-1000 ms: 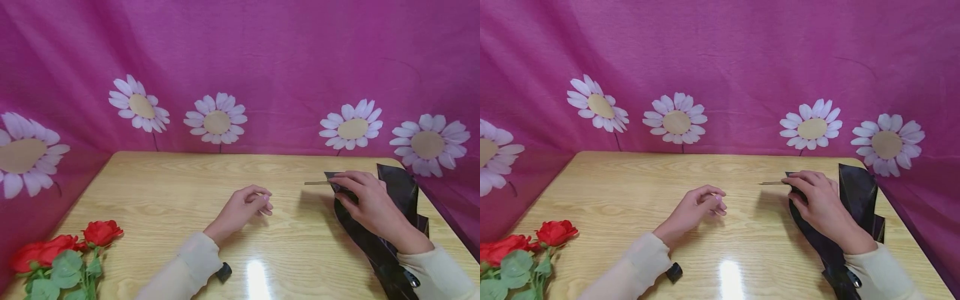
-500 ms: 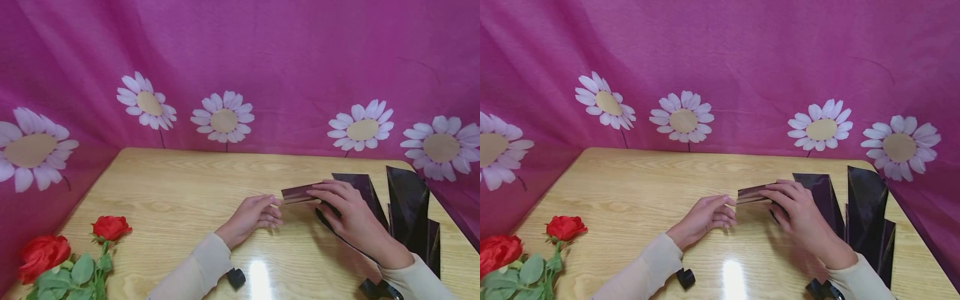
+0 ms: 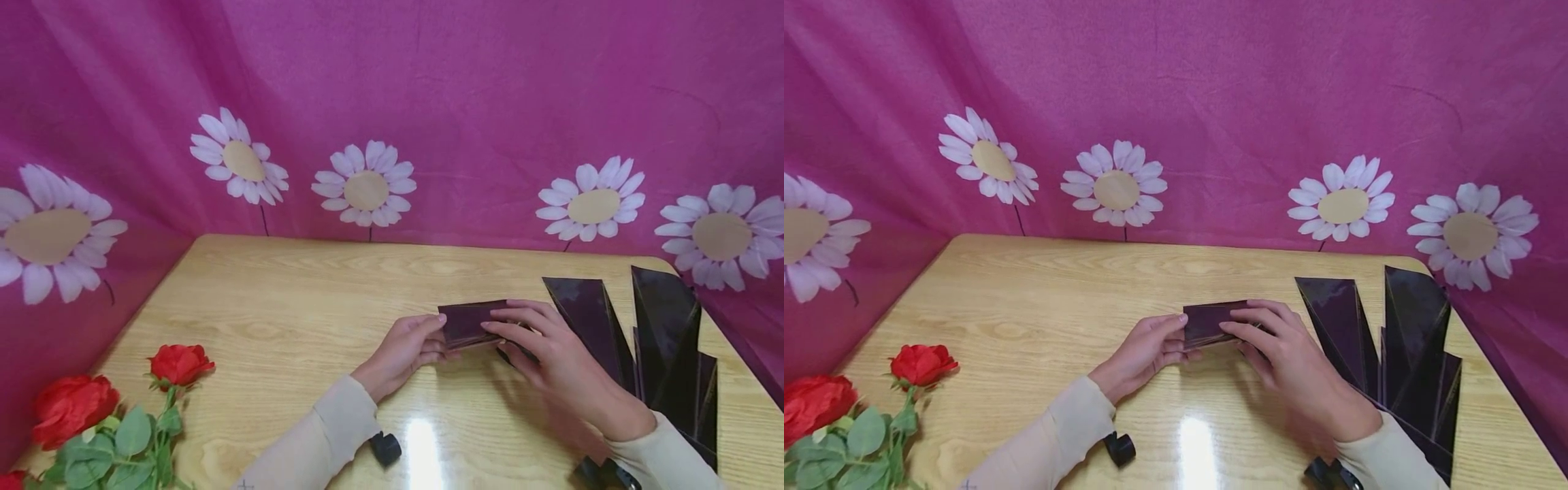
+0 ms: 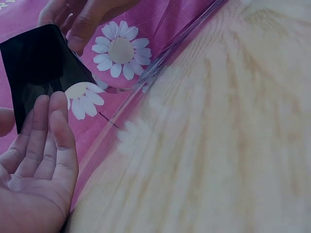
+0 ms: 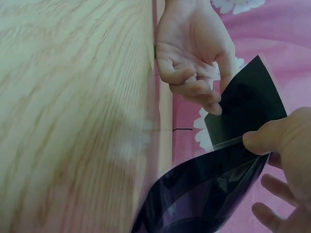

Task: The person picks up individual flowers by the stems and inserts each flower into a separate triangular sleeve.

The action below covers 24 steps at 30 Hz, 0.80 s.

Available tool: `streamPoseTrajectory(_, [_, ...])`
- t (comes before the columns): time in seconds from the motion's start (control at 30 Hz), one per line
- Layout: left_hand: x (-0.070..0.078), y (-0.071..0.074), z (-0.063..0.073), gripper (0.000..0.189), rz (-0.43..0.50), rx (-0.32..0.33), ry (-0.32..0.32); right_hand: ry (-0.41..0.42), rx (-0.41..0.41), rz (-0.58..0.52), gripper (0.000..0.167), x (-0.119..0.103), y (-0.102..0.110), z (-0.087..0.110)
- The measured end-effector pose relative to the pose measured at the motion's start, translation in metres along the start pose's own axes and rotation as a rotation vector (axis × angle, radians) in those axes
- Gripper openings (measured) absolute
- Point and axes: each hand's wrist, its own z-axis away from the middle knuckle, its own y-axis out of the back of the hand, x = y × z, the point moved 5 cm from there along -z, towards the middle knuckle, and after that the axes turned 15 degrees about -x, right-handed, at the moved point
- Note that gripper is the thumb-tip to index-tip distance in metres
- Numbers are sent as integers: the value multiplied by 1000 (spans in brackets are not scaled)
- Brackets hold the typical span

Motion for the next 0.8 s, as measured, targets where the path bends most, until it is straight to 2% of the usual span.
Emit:
streamPoseTrajectory(0.07, [1, 1, -1, 30, -1, 5, -13, -3, -14, 14, 26, 0, 0, 0])
streamPoseTrajectory(0.1, [1, 1, -1, 25, -2, 9, -19, -6, -25, 22, 29, 1, 1, 0])
streamPoseTrajectory(0.23, [0, 3, -2, 11, -12, 31, -28, -39, -76, 79, 66, 2, 2, 1])
streamPoseTrajectory(0.33, [-1, 3, -4, 10, -12, 36, -28, -59, -85, 92, 68, 2, 5, 2])
streamPoseTrajectory(0.57, [-3, 0, -6, 11, -30, 22, -21, -108, -24, 62, 51, -6, 20, -5])
streamPoseTrajectory(0.63, [-2, 0, -5, 13, -40, 26, -24, -139, -50, 37, 41, -10, 21, -12])
streamPoseTrajectory(0.8, [-3, 0, -4, 14, -54, 50, -15, -228, -182, -64, 13, -20, 13, -33])
